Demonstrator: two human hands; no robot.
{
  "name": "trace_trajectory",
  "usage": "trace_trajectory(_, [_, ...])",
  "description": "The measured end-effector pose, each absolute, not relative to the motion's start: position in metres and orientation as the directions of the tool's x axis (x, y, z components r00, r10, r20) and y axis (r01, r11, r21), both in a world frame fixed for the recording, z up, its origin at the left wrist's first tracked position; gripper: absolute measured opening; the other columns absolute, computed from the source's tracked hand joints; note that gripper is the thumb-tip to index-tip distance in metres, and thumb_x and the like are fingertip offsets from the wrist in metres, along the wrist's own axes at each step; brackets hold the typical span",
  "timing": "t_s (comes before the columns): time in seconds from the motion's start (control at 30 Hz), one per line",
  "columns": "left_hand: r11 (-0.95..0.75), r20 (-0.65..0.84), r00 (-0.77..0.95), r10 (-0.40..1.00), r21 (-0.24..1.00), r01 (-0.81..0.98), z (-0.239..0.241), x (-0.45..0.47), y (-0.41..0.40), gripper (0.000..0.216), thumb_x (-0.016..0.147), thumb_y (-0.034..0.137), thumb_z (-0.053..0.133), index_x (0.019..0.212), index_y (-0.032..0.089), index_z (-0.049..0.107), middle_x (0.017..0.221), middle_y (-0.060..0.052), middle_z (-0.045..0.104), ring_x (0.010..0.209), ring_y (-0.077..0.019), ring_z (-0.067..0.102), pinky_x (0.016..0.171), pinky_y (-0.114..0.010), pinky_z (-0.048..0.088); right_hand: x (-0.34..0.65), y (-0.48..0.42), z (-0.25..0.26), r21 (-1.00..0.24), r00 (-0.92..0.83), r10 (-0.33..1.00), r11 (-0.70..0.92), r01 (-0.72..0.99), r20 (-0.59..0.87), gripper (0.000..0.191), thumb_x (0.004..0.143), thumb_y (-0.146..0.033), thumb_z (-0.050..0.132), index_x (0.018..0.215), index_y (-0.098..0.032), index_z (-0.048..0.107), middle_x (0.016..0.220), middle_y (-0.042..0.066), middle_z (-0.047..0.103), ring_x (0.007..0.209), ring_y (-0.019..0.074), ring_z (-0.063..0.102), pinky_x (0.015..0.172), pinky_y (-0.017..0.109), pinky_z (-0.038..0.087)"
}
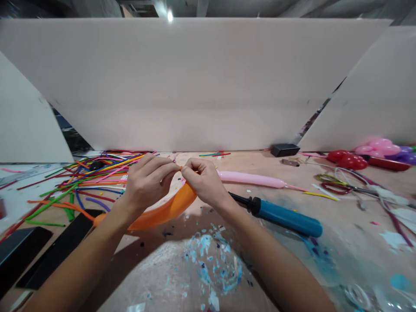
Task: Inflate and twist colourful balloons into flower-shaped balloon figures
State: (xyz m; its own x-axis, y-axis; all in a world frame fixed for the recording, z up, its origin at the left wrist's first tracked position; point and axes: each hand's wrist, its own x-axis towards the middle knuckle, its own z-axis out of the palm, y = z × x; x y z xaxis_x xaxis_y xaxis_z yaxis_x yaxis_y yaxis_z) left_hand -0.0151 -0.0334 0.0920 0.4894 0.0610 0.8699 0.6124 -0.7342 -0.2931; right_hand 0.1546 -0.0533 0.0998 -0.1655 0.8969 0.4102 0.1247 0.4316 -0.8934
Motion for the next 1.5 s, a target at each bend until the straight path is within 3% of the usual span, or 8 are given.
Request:
trace_trajectory(0.23, [-0.722, 0.868, 0.495, 0.036, -0.32, 0.614, 0.092, -0.011, -0.037, 0.014, 0.083, 0.009, 0.057, 0.092, 0.019, 0.061, 0.085, -0.004, 0.071, 0.077, -0.0169, 0.061, 0.071, -0.03, 0.049, 0.162, -0.053, 0.107, -0.898, -0.298, 0.888, 0.409, 0.162, 0.35, 0.028, 0.074, -0.03, 0.053, 0.051, -0.019, 0.04, 0.054, -0.004, 0.035, 0.054, 0.0092, 0.031, 0.052, 0.025, 0.022])
trace_trajectory(0.57, [-0.731, 0.873, 0.482, 0.066, -0.286, 0.619, 0.089, -0.01, -0.038, 0.013, 0.084, 0.011, 0.057, 0.091, 0.02, 0.063, 0.083, -0.002, 0.072, 0.076, -0.0142, 0.066, 0.067, -0.025, 0.047, 0.165, -0.046, 0.099, -0.953, -0.31, 0.922, 0.28, 0.117, 0.233, 0.023, 0.07, -0.026, 0.052, 0.052, -0.019, 0.038, 0.051, -0.006, 0.032, 0.047, 0.0074, 0.026, 0.046, 0.024, 0.016])
trace_trajectory(0.77, [-0.761, 0.853, 0.518, 0.062, -0.295, 0.577, 0.086, -0.007, -0.038, 0.018, 0.086, 0.008, 0.051, 0.091, 0.02, 0.064, 0.087, -0.002, 0.073, 0.075, -0.0122, 0.067, 0.071, -0.023, 0.049, 0.18, -0.043, 0.103, -0.972, -0.554, 0.83, 0.176, 0.154, 0.063, 0.017, 0.069, -0.024, 0.051, 0.054, -0.018, 0.046, 0.05, -0.006, 0.039, 0.046, 0.0071, 0.03, 0.045, 0.022, 0.021])
trace_trajectory(1.03, [-0.797, 0.784, 0.619, 0.047, -0.344, 0.496, 0.091, -0.011, -0.04, 0.027, 0.086, 0.003, 0.049, 0.099, 0.019, 0.065, 0.088, -0.001, 0.071, 0.072, -0.0102, 0.065, 0.061, -0.021, 0.046, 0.18, -0.039, 0.101, -0.94, -0.641, 0.768, 0.227, 0.254, 0.013, 0.013, 0.066, -0.02, 0.046, 0.054, -0.018, 0.043, 0.05, -0.007, 0.031, 0.047, 0.0068, 0.025, 0.046, 0.023, 0.02])
trace_trajectory(1.13, [-0.85, 0.836, 0.538, 0.109, -0.203, 0.487, 0.091, -0.011, -0.038, 0.022, 0.086, 0.005, 0.054, 0.096, 0.019, 0.066, 0.087, -0.002, 0.072, 0.076, -0.0103, 0.066, 0.064, -0.02, 0.049, 0.178, -0.038, 0.096, -0.942, -0.588, 0.799, 0.281, 0.183, 0.124, 0.017, 0.072, -0.024, 0.048, 0.057, -0.018, 0.047, 0.052, -0.006, 0.038, 0.047, 0.0075, 0.031, 0.047, 0.022, 0.023])
trace_trajectory(1.3, [-0.893, 0.792, 0.44, 0.425, 0.287, 0.345, 0.097, -0.006, -0.042, 0.02, 0.086, 0.014, 0.061, 0.104, 0.018, 0.067, 0.091, -0.004, 0.073, 0.072, -0.0093, 0.066, 0.062, -0.018, 0.053, 0.179, -0.037, 0.095, -0.912, -0.416, 0.841, 0.406, 0.061, 0.347, 0.027, 0.08, -0.032, 0.054, 0.058, -0.018, 0.048, 0.054, -0.004, 0.044, 0.049, 0.0082, 0.036, 0.048, 0.022, 0.026])
trace_trajectory(1.37, [-0.889, 0.773, 0.446, 0.45, 0.343, 0.303, 0.1, -0.006, -0.043, 0.018, 0.086, 0.016, 0.061, 0.103, 0.019, 0.068, 0.091, -0.005, 0.073, 0.076, -0.0113, 0.067, 0.063, -0.021, 0.054, 0.181, -0.039, 0.097, -0.903, -0.435, 0.828, 0.424, 0.068, 0.355, 0.03, 0.082, -0.036, 0.056, 0.06, -0.017, 0.051, 0.055, -0.004, 0.044, 0.049, 0.0083, 0.037, 0.048, 0.022, 0.026])
trace_trajectory(1.5, [-0.898, 0.788, 0.443, 0.427, 0.314, 0.309, 0.104, -0.01, -0.043, 0.009, 0.086, 0.014, 0.062, 0.088, 0.019, 0.07, 0.085, -0.004, 0.072, 0.08, -0.0128, 0.065, 0.069, -0.024, 0.052, 0.183, -0.041, 0.1, -0.873, -0.545, 0.753, 0.482, 0.074, 0.369, 0.034, 0.085, -0.042, 0.06, 0.065, -0.016, 0.058, 0.06, -0.002, 0.049, 0.056, 0.0096, 0.043, 0.053, 0.023, 0.03])
